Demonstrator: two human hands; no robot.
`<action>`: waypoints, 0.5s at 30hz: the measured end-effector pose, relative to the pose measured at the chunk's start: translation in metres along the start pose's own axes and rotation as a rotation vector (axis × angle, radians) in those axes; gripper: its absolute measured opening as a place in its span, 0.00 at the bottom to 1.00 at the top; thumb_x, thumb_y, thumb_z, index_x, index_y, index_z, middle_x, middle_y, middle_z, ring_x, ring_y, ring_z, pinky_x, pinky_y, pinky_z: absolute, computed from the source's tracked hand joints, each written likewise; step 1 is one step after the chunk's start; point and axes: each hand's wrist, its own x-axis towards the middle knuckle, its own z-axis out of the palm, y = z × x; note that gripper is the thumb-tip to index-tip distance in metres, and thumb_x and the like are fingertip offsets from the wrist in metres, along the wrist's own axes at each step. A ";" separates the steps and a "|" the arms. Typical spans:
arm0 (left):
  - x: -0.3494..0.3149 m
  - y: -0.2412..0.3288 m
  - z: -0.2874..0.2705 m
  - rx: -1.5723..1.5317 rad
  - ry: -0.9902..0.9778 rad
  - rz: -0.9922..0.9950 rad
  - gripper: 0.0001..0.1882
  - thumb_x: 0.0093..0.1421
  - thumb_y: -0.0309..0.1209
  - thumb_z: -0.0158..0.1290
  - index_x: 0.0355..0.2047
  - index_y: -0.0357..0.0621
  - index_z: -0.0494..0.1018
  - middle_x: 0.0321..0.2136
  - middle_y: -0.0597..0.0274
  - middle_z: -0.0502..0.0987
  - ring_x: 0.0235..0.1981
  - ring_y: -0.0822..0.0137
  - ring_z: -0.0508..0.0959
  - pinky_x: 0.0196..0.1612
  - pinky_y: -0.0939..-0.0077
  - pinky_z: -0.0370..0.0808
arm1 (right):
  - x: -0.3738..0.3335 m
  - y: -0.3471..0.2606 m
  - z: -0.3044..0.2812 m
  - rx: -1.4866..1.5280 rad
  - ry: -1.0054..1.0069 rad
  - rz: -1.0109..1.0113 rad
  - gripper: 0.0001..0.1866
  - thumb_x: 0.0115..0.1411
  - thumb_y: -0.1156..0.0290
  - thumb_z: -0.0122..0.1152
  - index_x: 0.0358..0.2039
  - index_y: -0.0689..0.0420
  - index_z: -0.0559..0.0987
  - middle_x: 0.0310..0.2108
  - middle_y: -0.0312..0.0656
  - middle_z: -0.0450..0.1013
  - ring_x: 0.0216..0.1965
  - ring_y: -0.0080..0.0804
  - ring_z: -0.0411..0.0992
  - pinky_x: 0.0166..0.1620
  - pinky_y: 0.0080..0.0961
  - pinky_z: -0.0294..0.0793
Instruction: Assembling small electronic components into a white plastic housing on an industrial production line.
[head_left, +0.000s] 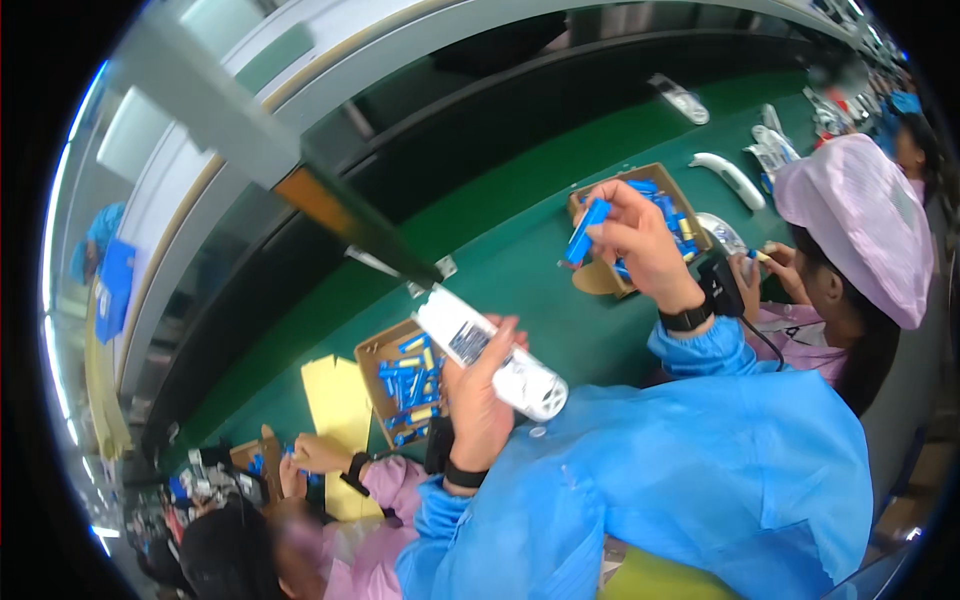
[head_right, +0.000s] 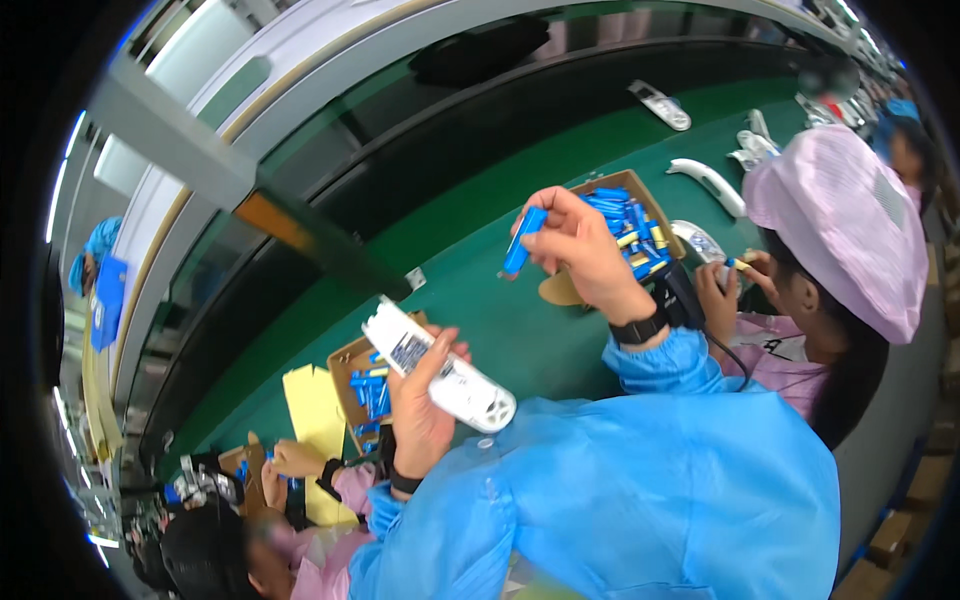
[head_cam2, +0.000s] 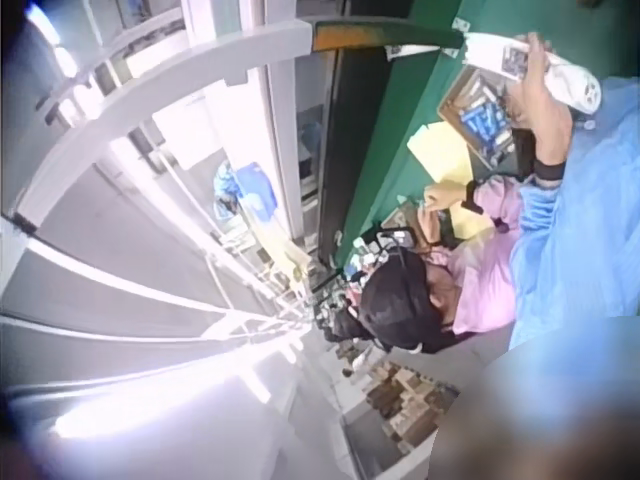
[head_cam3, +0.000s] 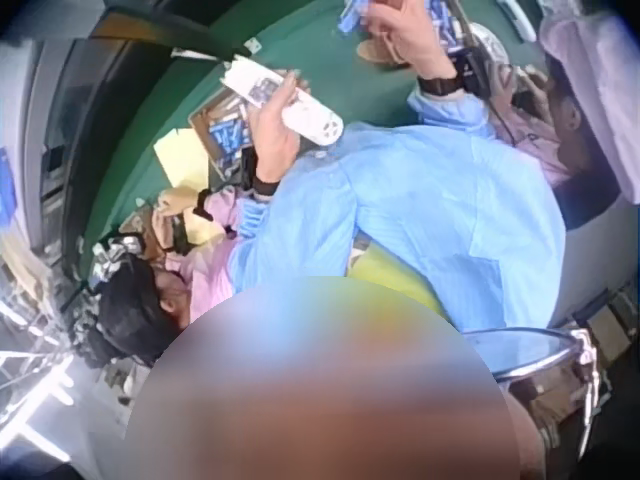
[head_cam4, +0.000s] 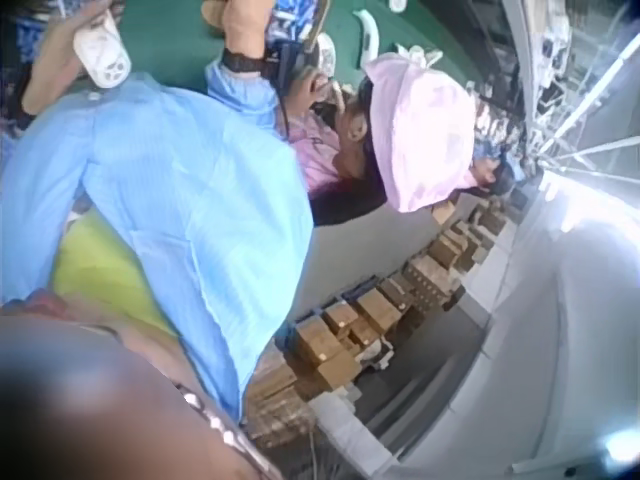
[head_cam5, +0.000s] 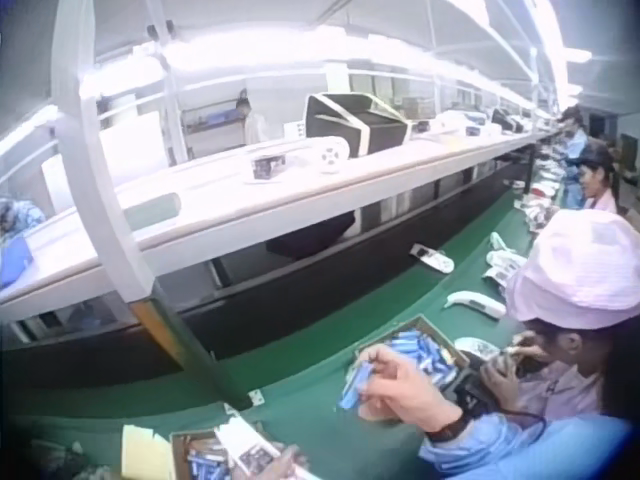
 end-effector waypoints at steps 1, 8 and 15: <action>0.000 0.001 0.005 0.012 -0.012 0.025 0.13 0.57 0.24 0.56 0.42 0.40 0.69 0.38 0.56 0.75 0.38 0.65 0.76 0.43 0.71 0.73 | -0.007 0.001 0.018 0.056 -0.024 0.001 0.13 0.53 0.76 0.60 0.38 0.58 0.69 0.33 0.38 0.73 0.27 0.18 0.70 0.25 0.11 0.66; -0.012 0.014 0.004 0.014 -0.009 0.162 0.14 0.56 0.25 0.57 0.41 0.40 0.67 0.34 0.56 0.75 0.37 0.65 0.77 0.42 0.70 0.74 | -0.031 0.011 0.063 0.136 -0.271 0.068 0.12 0.51 0.79 0.62 0.33 0.58 0.68 0.37 0.42 0.70 0.32 0.23 0.73 0.30 0.15 0.72; -0.019 0.023 -0.005 0.043 0.161 0.429 0.16 0.52 0.19 0.57 0.41 0.37 0.66 0.31 0.56 0.75 0.34 0.64 0.77 0.40 0.71 0.74 | -0.042 0.024 0.065 -0.027 -0.244 -0.035 0.09 0.53 0.82 0.59 0.33 0.62 0.69 0.37 0.41 0.67 0.35 0.26 0.74 0.33 0.17 0.73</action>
